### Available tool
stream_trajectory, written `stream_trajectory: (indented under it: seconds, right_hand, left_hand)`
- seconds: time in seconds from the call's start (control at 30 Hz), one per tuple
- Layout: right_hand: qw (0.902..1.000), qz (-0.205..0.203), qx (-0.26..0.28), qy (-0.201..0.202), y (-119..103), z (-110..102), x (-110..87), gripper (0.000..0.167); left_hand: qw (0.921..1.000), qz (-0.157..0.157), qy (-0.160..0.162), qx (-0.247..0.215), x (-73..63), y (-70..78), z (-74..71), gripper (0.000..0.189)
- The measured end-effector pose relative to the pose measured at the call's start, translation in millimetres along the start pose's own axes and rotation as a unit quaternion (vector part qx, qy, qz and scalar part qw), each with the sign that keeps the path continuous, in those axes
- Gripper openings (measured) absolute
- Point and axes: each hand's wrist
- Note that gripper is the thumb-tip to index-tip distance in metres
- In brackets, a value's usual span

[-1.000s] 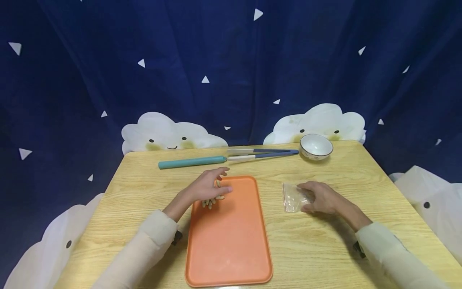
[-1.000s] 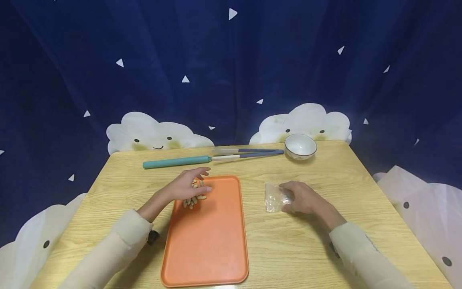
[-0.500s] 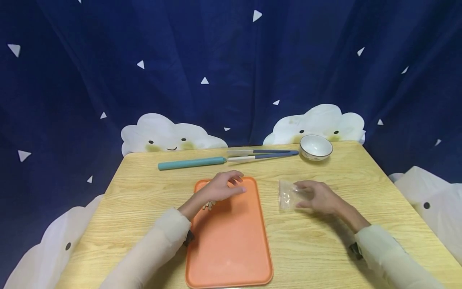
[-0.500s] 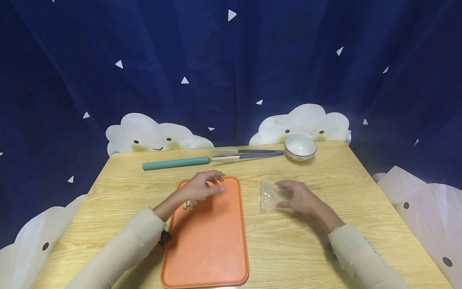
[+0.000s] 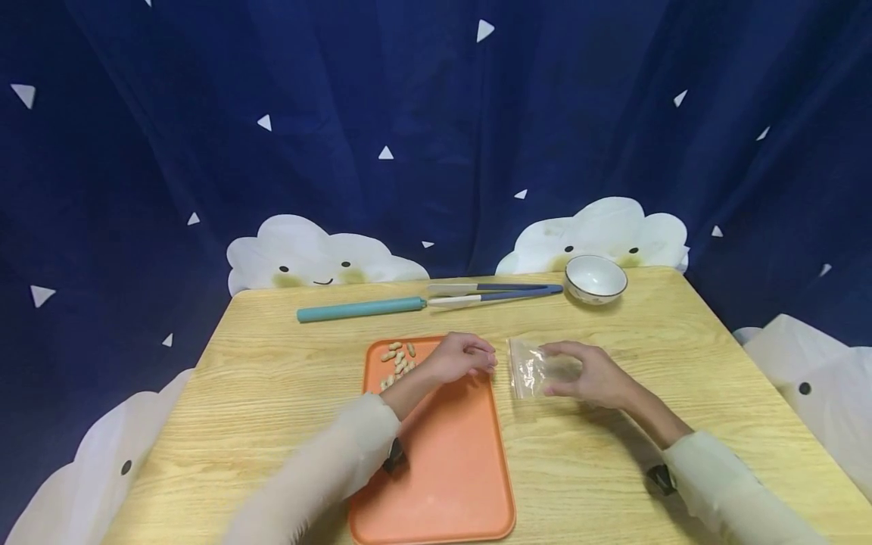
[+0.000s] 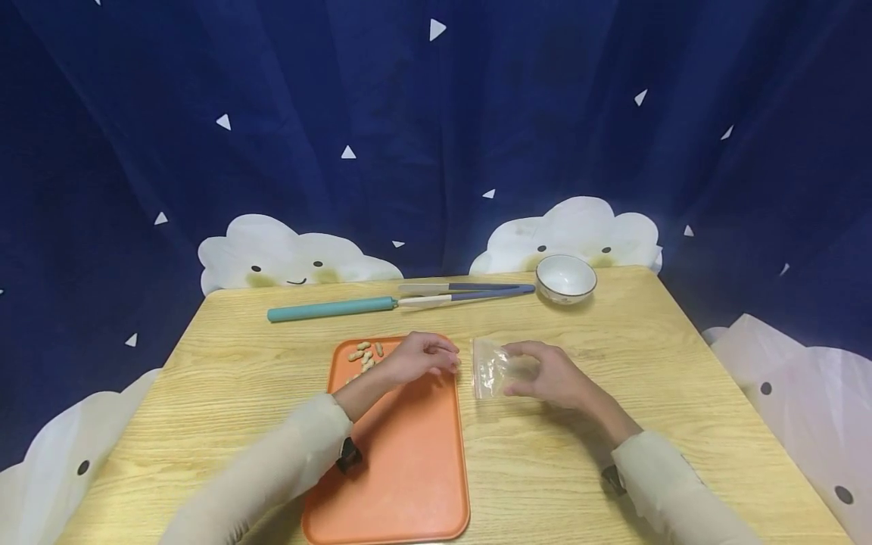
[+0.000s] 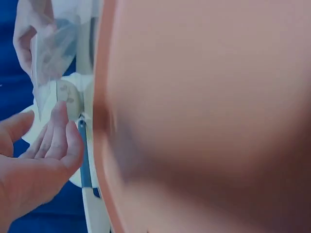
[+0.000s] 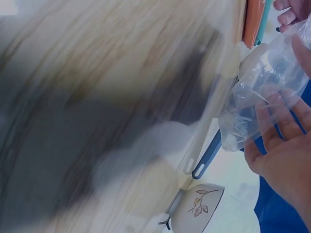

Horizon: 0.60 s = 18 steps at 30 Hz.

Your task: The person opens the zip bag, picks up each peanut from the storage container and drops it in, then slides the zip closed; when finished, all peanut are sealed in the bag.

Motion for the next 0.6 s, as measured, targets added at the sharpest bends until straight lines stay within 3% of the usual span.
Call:
stream_trajectory:
  seconds: [0.2, 0.6]
  right_hand:
    - [1.0, -0.007, 0.004, 0.005, -3, 1, -0.6, 0.064]
    - [0.9999, -0.008, 0.008, 0.0, -6, 1, -3.0, 0.063]
  left_hand:
    - [0.9956, -0.045, 0.019, -0.081, 11.4, 3.7, 16.3, 0.021]
    - [0.9861, -0.061, -0.028, -0.152, 12.8, 0.0, 21.5, 0.022]
Point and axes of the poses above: each hand's wrist, its own x-axis towards the middle knuckle, its own z-axis out of the palm, y = z × x, and after that the axes turned 3 degrees about -y, right-handed
